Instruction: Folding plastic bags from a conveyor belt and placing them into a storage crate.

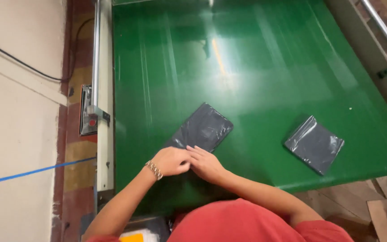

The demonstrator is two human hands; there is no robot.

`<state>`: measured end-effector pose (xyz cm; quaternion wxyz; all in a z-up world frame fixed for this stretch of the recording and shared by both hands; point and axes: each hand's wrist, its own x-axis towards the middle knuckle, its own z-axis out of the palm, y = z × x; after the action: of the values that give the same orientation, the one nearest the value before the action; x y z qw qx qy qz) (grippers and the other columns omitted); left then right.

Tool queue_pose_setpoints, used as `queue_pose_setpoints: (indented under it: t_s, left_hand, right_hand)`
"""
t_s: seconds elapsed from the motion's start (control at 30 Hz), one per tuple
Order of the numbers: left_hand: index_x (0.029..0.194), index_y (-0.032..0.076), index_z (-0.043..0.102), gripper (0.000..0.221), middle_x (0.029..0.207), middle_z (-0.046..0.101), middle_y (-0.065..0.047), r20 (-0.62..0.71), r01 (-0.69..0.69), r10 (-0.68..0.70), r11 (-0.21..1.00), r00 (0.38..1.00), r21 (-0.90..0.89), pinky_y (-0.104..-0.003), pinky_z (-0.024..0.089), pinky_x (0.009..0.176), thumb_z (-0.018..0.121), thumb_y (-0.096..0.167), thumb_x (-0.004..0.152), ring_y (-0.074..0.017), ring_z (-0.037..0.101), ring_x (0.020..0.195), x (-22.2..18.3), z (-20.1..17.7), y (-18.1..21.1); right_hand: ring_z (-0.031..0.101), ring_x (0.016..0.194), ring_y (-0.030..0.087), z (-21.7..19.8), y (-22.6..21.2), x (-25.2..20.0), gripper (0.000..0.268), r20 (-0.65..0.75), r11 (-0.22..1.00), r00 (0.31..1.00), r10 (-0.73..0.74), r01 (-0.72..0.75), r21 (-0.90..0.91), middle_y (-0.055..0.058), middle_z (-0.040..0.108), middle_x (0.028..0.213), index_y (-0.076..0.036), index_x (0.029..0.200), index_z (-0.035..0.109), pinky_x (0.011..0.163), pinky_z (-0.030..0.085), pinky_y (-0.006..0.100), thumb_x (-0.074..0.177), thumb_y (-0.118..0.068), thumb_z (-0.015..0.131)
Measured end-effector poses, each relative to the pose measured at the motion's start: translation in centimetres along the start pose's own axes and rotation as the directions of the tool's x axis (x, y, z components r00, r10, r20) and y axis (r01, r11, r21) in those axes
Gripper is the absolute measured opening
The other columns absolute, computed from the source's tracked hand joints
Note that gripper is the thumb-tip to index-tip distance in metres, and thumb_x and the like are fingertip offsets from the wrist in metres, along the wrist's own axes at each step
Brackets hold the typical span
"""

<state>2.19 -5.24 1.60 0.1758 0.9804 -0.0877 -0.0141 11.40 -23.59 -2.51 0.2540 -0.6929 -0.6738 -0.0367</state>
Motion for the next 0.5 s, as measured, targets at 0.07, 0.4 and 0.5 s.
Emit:
queue_pose_setpoints:
  t_s: [0.07, 0.4, 0.5]
  left_hand:
    - [0.079, 0.018, 0.062, 0.026, 0.079, 0.069, -0.001, 0.007, 0.008, -0.006, 0.971, 1.000, -0.240, -0.037, 0.056, 0.064, 0.057, 0.040, 0.092, -0.0241, 0.071, 0.079, 1.5, 1.5, -0.8]
    - [0.130, 0.013, 0.061, 0.064, 0.105, 0.072, -0.012, 0.382, 0.575, -0.583, 0.187, 0.718, -0.796, -0.033, 0.063, 0.068, 0.039, 0.064, 0.100, -0.0208, 0.072, 0.087, 5.9, 7.2, -9.9]
    - [0.118, 0.020, 0.065, 0.041, 0.098, 0.071, -0.007, 0.068, 0.568, -0.656, 0.591, 0.751, -0.573, -0.036, 0.061, 0.073, 0.059, 0.054, 0.096, -0.0221, 0.070, 0.090, 6.1, 4.3, -6.5]
  right_hand:
    - [0.068, 0.110, 0.031, -1.4, -0.9, -2.2, 0.018, -0.071, 0.993, 0.997, -0.024, 0.032, 0.111, 0.008, 0.071, 0.107, -0.009, 0.100, 0.067, 0.105, 0.050, 0.048, 0.082, -0.014, 0.069]
    - [0.062, 0.072, 0.014, 1.6, 6.2, -5.1, 0.012, 0.332, -0.069, 0.506, 0.796, -0.470, 0.880, -0.001, 0.058, 0.081, -0.010, 0.103, 0.062, 0.066, 0.057, 0.035, 0.100, -0.020, 0.055]
    - [0.069, 0.072, 0.012, 1.9, 7.3, -4.6, 0.018, 0.582, -0.452, 0.334, 0.741, -0.392, 0.801, -0.001, 0.057, 0.087, -0.012, 0.115, 0.057, 0.068, 0.064, 0.035, 0.100, -0.021, 0.052]
